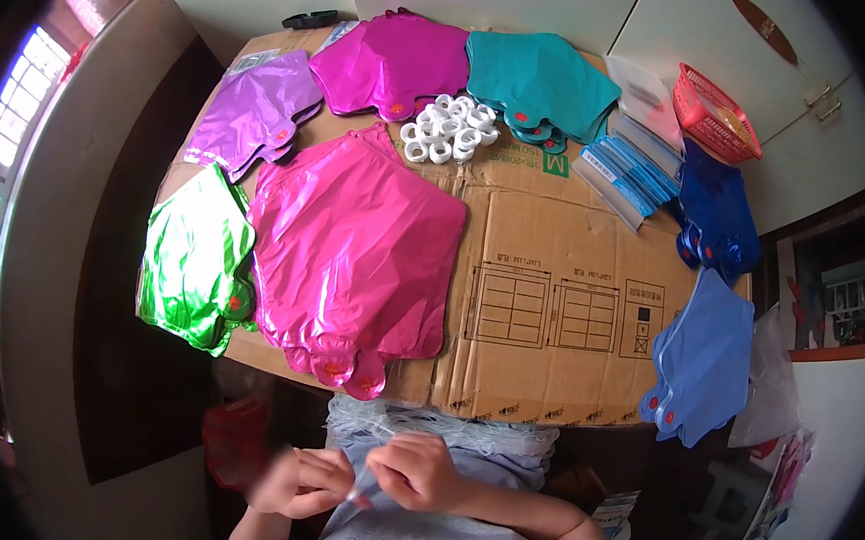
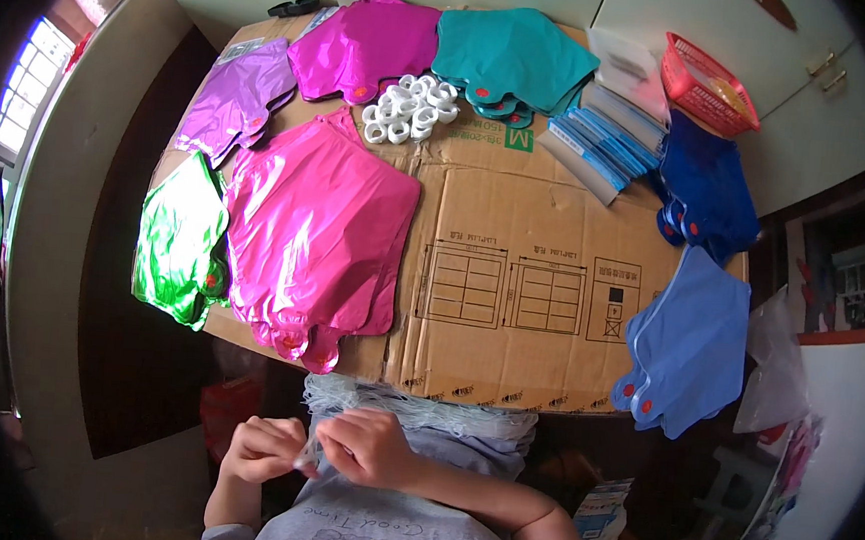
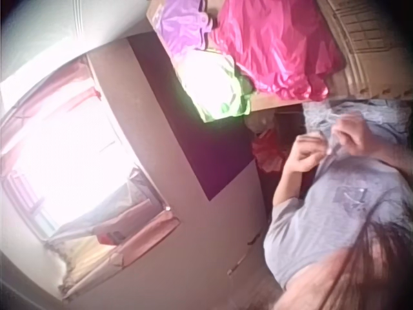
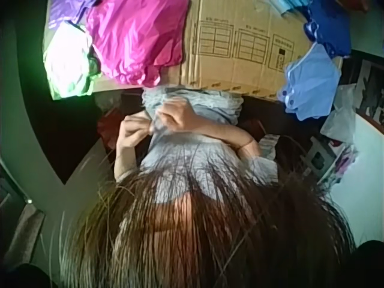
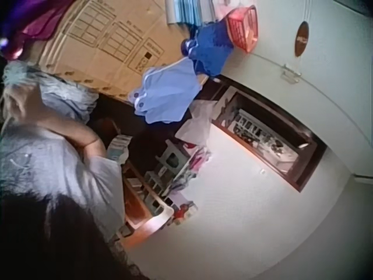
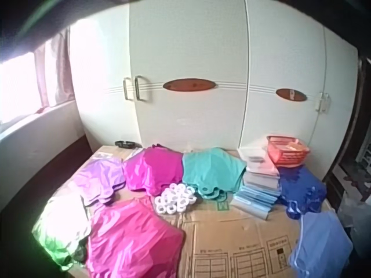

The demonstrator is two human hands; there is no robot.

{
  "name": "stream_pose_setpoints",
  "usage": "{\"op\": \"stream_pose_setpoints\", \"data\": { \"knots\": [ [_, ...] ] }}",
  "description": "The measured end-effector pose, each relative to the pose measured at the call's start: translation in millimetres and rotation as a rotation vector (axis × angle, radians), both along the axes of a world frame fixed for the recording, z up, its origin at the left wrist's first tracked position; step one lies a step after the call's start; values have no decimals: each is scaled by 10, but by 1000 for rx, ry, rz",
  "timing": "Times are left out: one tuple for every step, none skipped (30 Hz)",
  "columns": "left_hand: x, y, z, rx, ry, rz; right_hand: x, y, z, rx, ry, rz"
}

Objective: Threading plastic connectors and attaching them to foil balloons for decoration prep.

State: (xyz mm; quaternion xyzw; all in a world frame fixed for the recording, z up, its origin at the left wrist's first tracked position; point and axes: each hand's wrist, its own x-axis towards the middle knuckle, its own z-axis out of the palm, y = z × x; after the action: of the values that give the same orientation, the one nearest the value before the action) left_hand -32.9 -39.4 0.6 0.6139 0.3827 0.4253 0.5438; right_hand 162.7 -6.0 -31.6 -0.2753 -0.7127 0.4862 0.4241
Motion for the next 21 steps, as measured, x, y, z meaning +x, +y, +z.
{"op": "stream_pose_setpoints", "data": {
  "knots": [
    [70, -69, -10, -77, -181, 116, -66, -39, -78, 13, -17, 1],
    [105, -89, -14, -151, -365, 229, -66, -77, -80, 38, 4, 55],
    [51, -9, -1, 33, 33, 280, -59, -113, -70, 63, 24, 109],
    [41, 26, 74, 69, 435, 257, -49, -129, -53, 88, 44, 163],
    [8, 32, 74, 114, 462, 125, -7, -106, -5, 91, 69, 117],
    [-49, 32, 66, 159, 487, -7, -11, -72, -11, 77, 32, 87],
    [-102, 21, 39, -29, 125, -149, -17, -36, -36, 64, -5, 57],
    [-75, -18, 12, -81, -58, -53, -30, -15, -76, 51, -43, 31],
    [-23, -72, -15, -131, -241, 43, -66, -47, -157, 66, -87, 104],
    [4, -102, -24, -180, -423, 140, -64, -103, -166, 79, -42, 130],
    [-16, -59, 24, -104, 23, 194, -62, -136, -139, 90, 0, 151],
    [38, 17, 92, 29, 467, 147, -59, -150, -110, 102, 42, 173],
    [7, 20, 62, 55, 454, 44, -10, -109, -89, 111, 49, 145],
    [-32, 3, 26, 78, 443, -55, -12, -88, -96, 100, 4, 107],
    [-51, -14, -7, -5, 203, -50, -16, -70, -123, 90, -42, 68],
    [-66, -33, -40, -87, -37, -45, -22, -62, -158, 79, -87, 29],
    [-66, -30, -44, -167, -277, -43, -56, -78, -186, 67, -133, 82],
    [8, -56, -3, -208, -267, 138, -55, -94, -197, 80, -58, 96],
    [-1, -20, 40, -127, 62, 107, -53, -107, -195, 93, 18, 110],
    [-9, 12, 66, -44, 389, 77, -50, -110, -182, 106, 92, 127],
    [-10, 10, -5, 121, 547, 19, -9, -88, -200, 125, 35, 72]
  ]
}}
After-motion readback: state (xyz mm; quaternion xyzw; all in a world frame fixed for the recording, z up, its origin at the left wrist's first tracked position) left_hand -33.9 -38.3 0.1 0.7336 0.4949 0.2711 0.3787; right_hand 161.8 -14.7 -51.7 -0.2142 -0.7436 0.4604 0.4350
